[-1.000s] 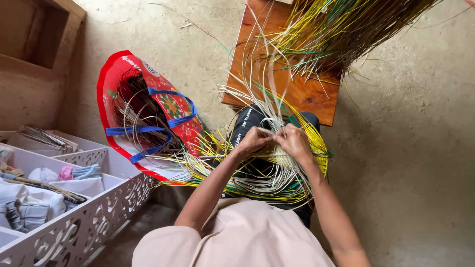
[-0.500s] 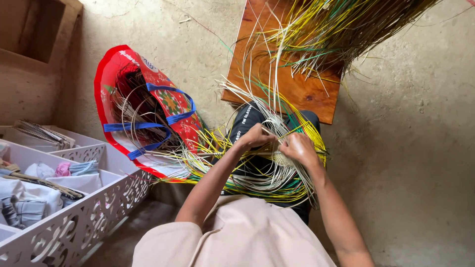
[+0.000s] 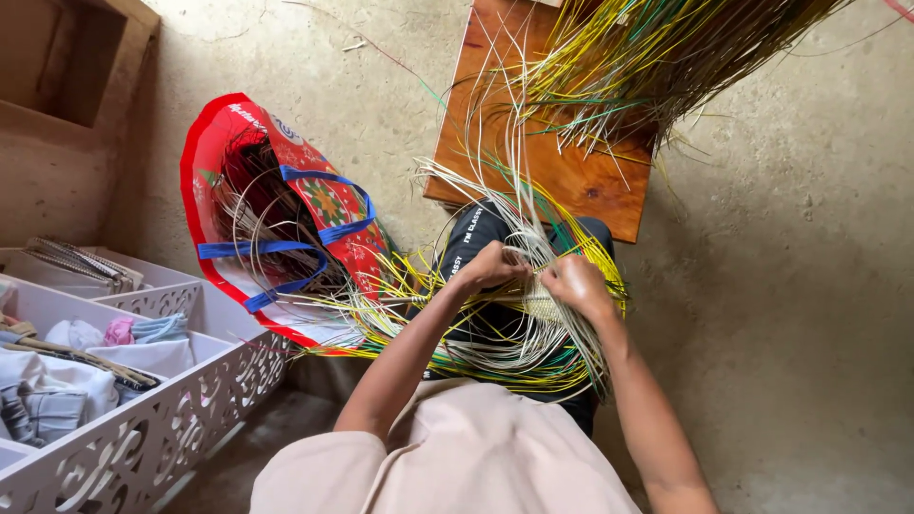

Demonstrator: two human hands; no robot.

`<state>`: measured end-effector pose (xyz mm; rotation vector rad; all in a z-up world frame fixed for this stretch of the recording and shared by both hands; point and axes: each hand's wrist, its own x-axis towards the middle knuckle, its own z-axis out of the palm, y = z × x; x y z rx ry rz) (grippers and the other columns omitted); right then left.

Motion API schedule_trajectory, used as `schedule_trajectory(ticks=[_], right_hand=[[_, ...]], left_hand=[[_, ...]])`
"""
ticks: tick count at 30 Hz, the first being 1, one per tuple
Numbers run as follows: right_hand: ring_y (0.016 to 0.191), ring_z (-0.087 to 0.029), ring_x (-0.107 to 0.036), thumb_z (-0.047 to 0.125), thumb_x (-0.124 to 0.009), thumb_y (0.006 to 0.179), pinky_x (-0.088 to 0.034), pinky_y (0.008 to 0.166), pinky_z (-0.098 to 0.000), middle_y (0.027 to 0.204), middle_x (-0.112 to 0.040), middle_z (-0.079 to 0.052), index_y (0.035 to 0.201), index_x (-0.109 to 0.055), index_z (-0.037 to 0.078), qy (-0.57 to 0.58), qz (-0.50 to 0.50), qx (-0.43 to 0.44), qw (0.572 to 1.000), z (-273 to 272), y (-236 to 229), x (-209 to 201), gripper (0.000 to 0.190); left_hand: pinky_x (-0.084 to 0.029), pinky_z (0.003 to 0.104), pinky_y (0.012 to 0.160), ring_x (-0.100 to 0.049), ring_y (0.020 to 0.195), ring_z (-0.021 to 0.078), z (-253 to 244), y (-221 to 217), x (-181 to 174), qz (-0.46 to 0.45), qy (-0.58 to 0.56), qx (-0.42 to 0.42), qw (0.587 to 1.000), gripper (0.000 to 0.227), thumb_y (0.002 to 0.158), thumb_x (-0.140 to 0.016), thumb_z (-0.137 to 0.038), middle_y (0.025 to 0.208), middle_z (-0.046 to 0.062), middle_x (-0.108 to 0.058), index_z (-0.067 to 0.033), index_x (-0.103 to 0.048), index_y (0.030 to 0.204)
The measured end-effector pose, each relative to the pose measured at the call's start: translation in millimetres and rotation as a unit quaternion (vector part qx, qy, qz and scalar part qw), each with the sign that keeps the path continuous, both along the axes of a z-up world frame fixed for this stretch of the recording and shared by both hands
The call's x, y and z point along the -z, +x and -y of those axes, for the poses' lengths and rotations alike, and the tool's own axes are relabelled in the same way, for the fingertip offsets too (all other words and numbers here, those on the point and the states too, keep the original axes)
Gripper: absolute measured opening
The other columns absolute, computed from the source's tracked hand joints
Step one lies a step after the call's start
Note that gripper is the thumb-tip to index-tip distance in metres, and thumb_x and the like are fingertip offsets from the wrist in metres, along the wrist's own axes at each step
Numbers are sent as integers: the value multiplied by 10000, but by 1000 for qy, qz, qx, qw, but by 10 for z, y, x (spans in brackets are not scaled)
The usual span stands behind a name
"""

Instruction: Weaving colored plastic strands together to form a circular base for a handcrafted item

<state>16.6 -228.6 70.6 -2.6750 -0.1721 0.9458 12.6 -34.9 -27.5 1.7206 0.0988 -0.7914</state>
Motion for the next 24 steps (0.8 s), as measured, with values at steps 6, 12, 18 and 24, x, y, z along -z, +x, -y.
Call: schedule_trajectory(ticks=[6,12,18,24], right_hand=[[433,-70,-401,99,-581,925,-336,452,-212,451,-510,-22,1140,-680,-143,376,-78,236,893,-213,52,-197,338],[499,-32,-581,53,-771,855,-475,476,-165,637,-696,-67,1097,-748,-9,518,1,227,825,-365,117,-553,251],[779,-396,-684,236,-880,767,-544,722,-476,819,-690,-196,877,-791,70,279,149,24,948,-136,7,-265,218],[634,-91,-562,155,-857,834,-485,544,-287,623,-688,-57,805,-761,46,377,92,187,902,-49,-104,-442,148]], left_hand=[[-547,402,719,-737,768,268,5,-28,96,35,-35,16,999,221,775,-830,-357,745,99,-765,-141,-817,819],[-539,419,720,-738,807,290,8,-103,-46,40,9,-6,999,177,816,-781,-341,760,83,-762,-166,-807,820],[-573,372,742,-753,836,265,69,-14,257,54,21,-55,997,151,800,-820,-321,821,77,-780,-213,-831,904],[-570,508,816,-728,966,419,96,-43,-59,-16,87,27,996,352,776,-809,-515,907,179,-778,-177,-818,877]])
